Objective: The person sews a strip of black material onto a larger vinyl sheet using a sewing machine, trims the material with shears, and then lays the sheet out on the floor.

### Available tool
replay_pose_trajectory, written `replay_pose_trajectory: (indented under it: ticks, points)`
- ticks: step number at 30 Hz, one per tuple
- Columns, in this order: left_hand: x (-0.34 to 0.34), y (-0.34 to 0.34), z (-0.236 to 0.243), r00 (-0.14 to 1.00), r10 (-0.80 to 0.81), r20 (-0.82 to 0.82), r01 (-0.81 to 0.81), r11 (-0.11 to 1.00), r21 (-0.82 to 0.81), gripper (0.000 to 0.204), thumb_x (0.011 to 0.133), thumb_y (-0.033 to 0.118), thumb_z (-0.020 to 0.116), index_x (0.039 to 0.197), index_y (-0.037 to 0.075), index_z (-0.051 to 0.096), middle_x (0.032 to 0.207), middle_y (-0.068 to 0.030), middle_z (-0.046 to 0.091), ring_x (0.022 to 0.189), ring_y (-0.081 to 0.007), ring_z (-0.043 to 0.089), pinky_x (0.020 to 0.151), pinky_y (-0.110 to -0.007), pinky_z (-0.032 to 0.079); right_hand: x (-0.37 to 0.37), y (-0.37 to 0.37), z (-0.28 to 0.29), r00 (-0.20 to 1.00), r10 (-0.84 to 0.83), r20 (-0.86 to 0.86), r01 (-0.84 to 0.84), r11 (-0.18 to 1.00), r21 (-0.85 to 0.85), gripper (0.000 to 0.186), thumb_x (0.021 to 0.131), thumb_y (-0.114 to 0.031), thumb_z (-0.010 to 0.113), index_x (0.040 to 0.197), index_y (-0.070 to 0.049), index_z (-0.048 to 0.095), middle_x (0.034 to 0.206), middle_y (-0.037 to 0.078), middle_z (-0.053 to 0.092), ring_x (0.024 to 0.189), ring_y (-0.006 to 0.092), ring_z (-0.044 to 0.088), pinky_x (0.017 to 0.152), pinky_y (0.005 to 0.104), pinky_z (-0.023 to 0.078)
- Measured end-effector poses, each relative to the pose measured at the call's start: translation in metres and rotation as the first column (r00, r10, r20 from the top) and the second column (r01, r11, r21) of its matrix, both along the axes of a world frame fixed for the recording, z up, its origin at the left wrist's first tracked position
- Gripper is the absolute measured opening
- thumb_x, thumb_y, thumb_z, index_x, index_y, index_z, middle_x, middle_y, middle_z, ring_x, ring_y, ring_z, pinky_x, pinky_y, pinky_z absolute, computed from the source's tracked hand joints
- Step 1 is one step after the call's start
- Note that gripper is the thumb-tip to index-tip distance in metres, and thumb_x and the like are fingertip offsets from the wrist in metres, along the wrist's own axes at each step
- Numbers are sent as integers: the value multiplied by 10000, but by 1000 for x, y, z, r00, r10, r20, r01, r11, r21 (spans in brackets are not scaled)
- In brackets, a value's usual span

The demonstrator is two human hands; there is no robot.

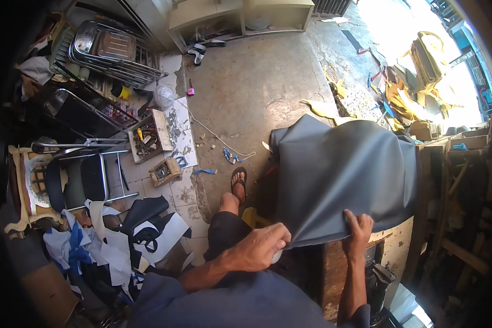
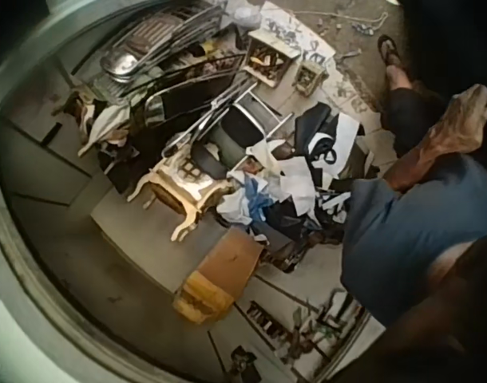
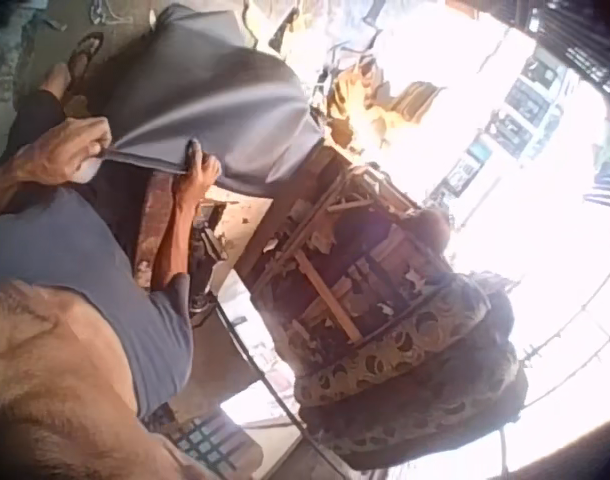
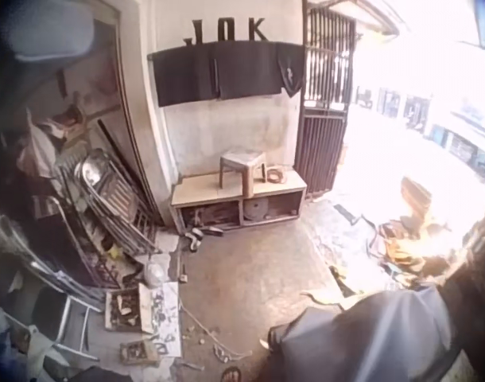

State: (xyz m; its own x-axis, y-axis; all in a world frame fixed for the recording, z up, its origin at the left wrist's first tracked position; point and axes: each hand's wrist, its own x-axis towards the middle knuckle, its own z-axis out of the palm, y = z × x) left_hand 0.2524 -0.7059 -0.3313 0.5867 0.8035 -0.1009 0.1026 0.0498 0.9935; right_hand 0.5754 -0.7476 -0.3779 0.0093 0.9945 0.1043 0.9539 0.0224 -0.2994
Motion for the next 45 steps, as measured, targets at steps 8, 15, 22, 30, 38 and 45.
replay_pose_trajectory:
  ticks: [8,15,22,30,38,45]
  points:
    - [-154,78,37,922,310,-233,-250,934,255,51,984,12,523,1031,0,536,950,-176,569,869,-379,604,780,-457,484,-100,125,109,997,22,71,-33,986,165,461,736,116,666,1134,-92,770,716,108,439,619,274,524,589,407,448]
    - [-194,138,107,693,709,-132,-464,578,672,199,864,-126,567,1016,2,553,927,-148,558,851,-358,602,741,-453,485,-165,182,205,991,102,81,-121,953,279,440,734,105,688,1118,-96,766,743,98,514,640,265,583,591,390,477]
    - [-248,208,162,585,810,-44,-374,317,871,33,981,-30,530,974,-11,557,910,-157,546,825,-338,575,768,-438,479,-140,214,164,987,-1,-162,58,936,347,442,723,123,601,1098,-64,742,819,133,576,736,325,637,672,405,512]
    - [-296,326,268,474,871,125,-18,-132,991,151,1074,80,461,1030,-16,570,972,-148,558,907,-292,583,836,-411,479,-114,277,147,938,-238,-251,340,769,541,401,748,53,637,1100,-89,767,822,115,596,750,305,636,685,386,518]
    - [-467,582,395,369,896,247,28,-277,960,222,1118,115,456,1203,-32,598,1153,-135,642,1111,-246,615,1026,-362,459,-18,375,12,766,-548,-337,639,708,300,127,959,-140,666,1041,-63,726,921,155,625,828,373,645,753,435,507]
    - [-580,835,466,294,955,-51,252,-26,967,320,1133,211,435,1270,-25,601,1242,-156,663,1180,-285,634,1052,-368,454,47,590,136,874,-470,-126,460,714,528,172,1034,-182,600,1077,-25,654,997,226,693,903,435,682,789,489,539]
